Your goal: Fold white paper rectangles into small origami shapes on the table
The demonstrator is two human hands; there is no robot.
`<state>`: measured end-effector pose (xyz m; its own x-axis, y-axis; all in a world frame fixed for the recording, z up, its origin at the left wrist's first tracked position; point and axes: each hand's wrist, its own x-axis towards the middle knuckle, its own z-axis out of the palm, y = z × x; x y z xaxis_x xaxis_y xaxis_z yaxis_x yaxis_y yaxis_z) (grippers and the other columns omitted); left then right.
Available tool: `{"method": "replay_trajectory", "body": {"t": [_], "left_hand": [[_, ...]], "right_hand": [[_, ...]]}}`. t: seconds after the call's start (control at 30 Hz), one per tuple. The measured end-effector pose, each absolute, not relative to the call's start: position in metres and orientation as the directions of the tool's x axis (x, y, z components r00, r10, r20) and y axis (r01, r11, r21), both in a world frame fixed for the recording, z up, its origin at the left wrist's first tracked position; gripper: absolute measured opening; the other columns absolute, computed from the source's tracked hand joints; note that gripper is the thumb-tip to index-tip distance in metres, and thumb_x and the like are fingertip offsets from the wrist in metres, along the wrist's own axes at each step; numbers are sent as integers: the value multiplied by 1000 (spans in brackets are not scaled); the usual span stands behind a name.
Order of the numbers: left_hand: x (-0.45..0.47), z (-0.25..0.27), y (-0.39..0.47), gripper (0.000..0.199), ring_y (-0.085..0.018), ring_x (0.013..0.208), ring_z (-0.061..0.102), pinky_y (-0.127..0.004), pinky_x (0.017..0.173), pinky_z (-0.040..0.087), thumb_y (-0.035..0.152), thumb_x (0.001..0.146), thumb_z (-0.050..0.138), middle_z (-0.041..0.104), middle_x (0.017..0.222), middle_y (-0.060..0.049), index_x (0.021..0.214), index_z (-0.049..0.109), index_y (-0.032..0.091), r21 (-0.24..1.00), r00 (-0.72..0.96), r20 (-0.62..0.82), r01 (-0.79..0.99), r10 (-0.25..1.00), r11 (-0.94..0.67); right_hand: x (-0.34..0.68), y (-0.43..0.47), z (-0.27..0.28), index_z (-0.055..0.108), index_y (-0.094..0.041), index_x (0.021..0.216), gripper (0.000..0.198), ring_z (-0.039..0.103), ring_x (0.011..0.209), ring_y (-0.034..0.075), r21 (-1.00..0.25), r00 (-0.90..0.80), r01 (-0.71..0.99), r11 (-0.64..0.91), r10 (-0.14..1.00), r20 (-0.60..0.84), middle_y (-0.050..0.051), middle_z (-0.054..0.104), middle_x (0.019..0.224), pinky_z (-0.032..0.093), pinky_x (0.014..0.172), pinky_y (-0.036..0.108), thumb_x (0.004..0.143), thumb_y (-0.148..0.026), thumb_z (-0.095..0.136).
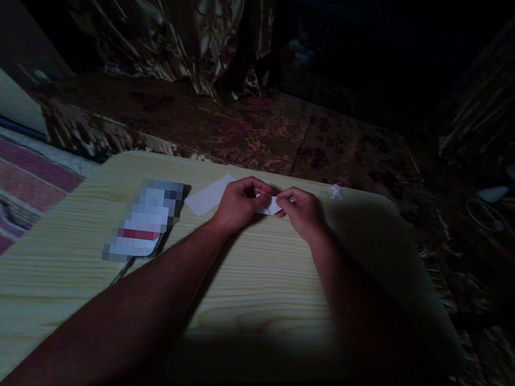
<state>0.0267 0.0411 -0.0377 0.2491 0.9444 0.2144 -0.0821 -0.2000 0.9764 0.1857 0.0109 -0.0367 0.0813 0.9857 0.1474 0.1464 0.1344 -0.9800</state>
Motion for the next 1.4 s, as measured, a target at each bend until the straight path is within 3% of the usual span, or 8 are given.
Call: {"method": "replay_trajectory", "body": {"t": [0.23, 0.9, 1.13, 1.3, 1.4], "left_hand": [[26, -35, 41, 22, -13, 61, 57, -24, 57, 42, 36, 73, 67, 68, 71, -3, 75, 67, 14, 934, 312, 245, 177, 918, -310], [24, -39, 46, 22, -13, 56, 56, -25, 55, 43, 34, 67, 73, 69, 69, -4, 70, 67, 14, 986, 251, 165, -12, 954, -167], [23, -39, 46, 21, -13, 58, 58, -25, 56, 43, 34, 67, 73, 69, 70, -4, 70, 67, 14, 987, 222, 160, -36, 962, -156], [23, -38, 44, 21, -13, 60, 57, -25, 58, 44, 34, 68, 72, 69, 71, -3, 71, 67, 14, 981, 277, 177, 30, 944, -192], [23, -36, 43, 21, -12, 59, 56, -25, 58, 43, 34, 69, 71, 68, 70, -3, 71, 67, 14, 979, 287, 179, 43, 941, -199]], "right_hand": [[184, 12, -36, 64, -16, 72, 13, 61, 52, 11, -981, 99, 137, 135, 984, 149, -2, 63, 62, 48, 48, 20, 70, -28, 65], [188, 14, -39, 60, -16, 70, 10, 54, 44, 9, -991, 206, -49, 128, 972, 116, -2, 61, 50, 42, 46, 20, 72, -26, 62], [191, 17, -41, 57, -17, 71, 13, 53, 48, 9, -976, 281, -156, 152, 954, 104, -2, 61, 59, 41, 45, 21, 72, -29, 62], [188, 13, -37, 62, -17, 79, 22, 54, 55, 10, -985, 155, -19, 174, 973, 169, -1, 62, 67, 40, 46, 21, 70, -36, 69], [186, 10, -35, 63, -17, 75, 22, 49, 50, 9, -984, 122, 79, 157, 979, 166, -2, 59, 60, 37, 46, 21, 70, -37, 69]]}}
